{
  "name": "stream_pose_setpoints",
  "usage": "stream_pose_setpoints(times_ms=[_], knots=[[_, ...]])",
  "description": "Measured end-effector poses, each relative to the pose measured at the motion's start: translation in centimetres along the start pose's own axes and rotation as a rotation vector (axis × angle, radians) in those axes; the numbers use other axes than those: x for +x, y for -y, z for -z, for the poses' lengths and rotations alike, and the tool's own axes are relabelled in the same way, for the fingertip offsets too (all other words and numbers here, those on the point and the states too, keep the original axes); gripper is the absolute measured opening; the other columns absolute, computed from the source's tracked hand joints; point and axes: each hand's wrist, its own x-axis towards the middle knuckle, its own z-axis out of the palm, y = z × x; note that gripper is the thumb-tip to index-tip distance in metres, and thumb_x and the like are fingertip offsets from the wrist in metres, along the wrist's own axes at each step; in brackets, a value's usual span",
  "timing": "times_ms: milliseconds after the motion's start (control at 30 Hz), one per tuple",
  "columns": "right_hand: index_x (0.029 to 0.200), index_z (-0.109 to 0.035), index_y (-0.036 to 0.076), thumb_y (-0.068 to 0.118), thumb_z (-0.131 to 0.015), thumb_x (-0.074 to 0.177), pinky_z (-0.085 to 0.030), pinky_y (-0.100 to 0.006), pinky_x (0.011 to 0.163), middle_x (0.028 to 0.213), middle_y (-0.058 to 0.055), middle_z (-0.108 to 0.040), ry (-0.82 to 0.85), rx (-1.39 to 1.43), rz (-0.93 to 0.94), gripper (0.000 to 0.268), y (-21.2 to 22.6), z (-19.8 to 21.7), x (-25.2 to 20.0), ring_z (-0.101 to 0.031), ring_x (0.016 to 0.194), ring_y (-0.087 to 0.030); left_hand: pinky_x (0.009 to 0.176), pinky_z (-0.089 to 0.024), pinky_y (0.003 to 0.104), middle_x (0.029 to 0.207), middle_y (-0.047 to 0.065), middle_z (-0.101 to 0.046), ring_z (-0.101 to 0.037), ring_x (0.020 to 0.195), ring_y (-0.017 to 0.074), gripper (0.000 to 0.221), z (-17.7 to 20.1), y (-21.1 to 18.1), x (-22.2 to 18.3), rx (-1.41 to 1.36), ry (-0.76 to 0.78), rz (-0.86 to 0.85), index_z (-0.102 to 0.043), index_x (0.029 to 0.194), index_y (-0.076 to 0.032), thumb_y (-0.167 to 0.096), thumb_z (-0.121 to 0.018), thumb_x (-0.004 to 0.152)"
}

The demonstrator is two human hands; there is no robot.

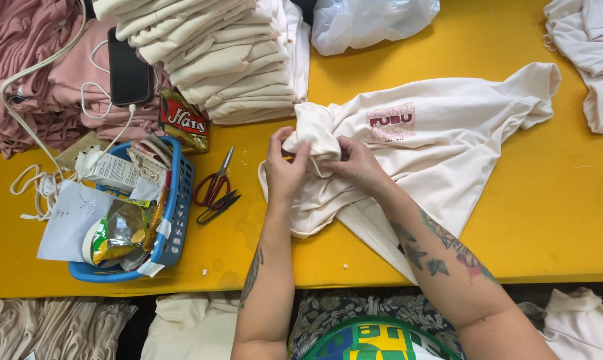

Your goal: Trimming loose threads from t-shirts using scissors and folding them on a work table in a garment factory.

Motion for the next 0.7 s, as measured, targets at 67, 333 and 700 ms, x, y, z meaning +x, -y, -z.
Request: stream_pose_setpoints(times_ms=[67, 333, 700], knots=[[0.105, -0.068, 0.002, 0.009, -0.088, 0.080, -0.063, -0.033, 0.074, 0.091, -0.012, -0.073, 0.002, -0.063, 0.028, 0.033, 0.0, -0.1, -0.3, -0.071, 0.082, -0.017, 0.076, -0.063, 0.035, 0.111, 0.012, -0.071, -0.074, 0.094, 0.0300, 0.034, -0.5, 1.0, 0.5, 0.055, -0.099, 0.016, -0.066, 0.121, -0.017, -0.022, -0.079, 0.090], [0.109, -0.059, -0.002, 0.012, -0.065, 0.099, -0.069, -0.040, 0.074, 0.093, -0.017, -0.075, -0.065, 0.233, -0.193, 0.018, 0.7, 0.9, -0.1, -0.078, 0.076, -0.023, 0.071, -0.051, 0.019, 0.080, -0.004, -0.065, -0.057, 0.075, 0.0039, 0.025, 0.6, 0.3, -0.7, -0.404, -0.055, 0.313, -0.070, 0.094, -0.015, -0.035, -0.083, 0.089], [0.117, -0.061, -0.007, 0.010, -0.075, 0.091, -0.068, -0.037, 0.072, 0.105, -0.022, -0.070, 0.080, 0.026, -0.140, 0.034, 1.6, 0.3, -0.7, -0.075, 0.083, -0.027, 0.092, -0.057, 0.019, 0.108, -0.002, -0.062, -0.064, 0.097, 0.0043, 0.044, 0.1, -1.9, -0.9, -0.731, 0.032, 0.150, -0.058, 0.127, -0.007, -0.002, -0.077, 0.088]])
